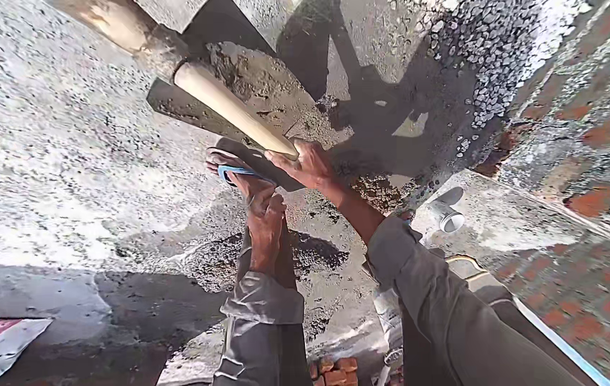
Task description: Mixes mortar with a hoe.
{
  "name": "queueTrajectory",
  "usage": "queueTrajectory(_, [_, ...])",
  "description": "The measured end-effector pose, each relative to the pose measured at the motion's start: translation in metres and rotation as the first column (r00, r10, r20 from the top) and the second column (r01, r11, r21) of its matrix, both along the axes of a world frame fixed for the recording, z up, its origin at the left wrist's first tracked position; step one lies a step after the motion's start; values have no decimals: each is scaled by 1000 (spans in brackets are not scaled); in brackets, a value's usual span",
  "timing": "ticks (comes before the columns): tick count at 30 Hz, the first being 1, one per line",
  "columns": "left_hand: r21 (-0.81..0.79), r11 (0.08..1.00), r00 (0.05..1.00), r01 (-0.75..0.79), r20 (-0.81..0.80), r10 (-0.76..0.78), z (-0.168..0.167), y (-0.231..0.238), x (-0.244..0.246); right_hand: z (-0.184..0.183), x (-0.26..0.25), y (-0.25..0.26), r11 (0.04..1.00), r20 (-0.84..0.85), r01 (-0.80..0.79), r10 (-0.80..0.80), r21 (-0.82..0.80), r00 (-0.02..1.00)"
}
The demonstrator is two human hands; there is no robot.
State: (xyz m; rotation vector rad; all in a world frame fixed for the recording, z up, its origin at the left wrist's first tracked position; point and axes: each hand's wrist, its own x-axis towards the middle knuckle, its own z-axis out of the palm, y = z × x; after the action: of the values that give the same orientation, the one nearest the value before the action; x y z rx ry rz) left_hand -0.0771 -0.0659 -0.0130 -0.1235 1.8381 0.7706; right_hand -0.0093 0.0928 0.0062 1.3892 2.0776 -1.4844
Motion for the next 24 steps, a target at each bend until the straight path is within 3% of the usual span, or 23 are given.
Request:
queueTrajectory(1, [-2,1000,1000,-15,19,15,-1,0,-5,-12,-33,10,997,26,-61,62,-47,998])
queueTrajectory(4, [-6,1000,1000,-5,-8,5,2,3,-12,-77,-95,12,980,-76,-200,200,14,977])
queueTrajectory(7, [-26,999,999,-31,-7,31,0,2,-13,-78,-104,16,973,-61,-231,230,-12,971])
queueTrajectory(11, [-2,1000,999,-18,-26,18,4,19,-7,-66,-31,10,966,138,-239,251,-97,958])
queueTrajectory(15, [27,1000,998,9,-54,-8,5,26,-4,-73,97,-22,986,271,-148,165,-83,948])
queueTrajectory(18, [41,999,996,31,-82,-27,2,28,3,-73,182,-37,977,388,-94,164,-194,907])
queueTrajectory(21, [84,996,985,-19,-169,33,8,37,10,-60,234,-46,978,371,-17,95,-210,924])
queueTrajectory(24, [120,991,963,-66,-252,95,26,57,12,-20,272,-51,977,345,28,48,-210,937])
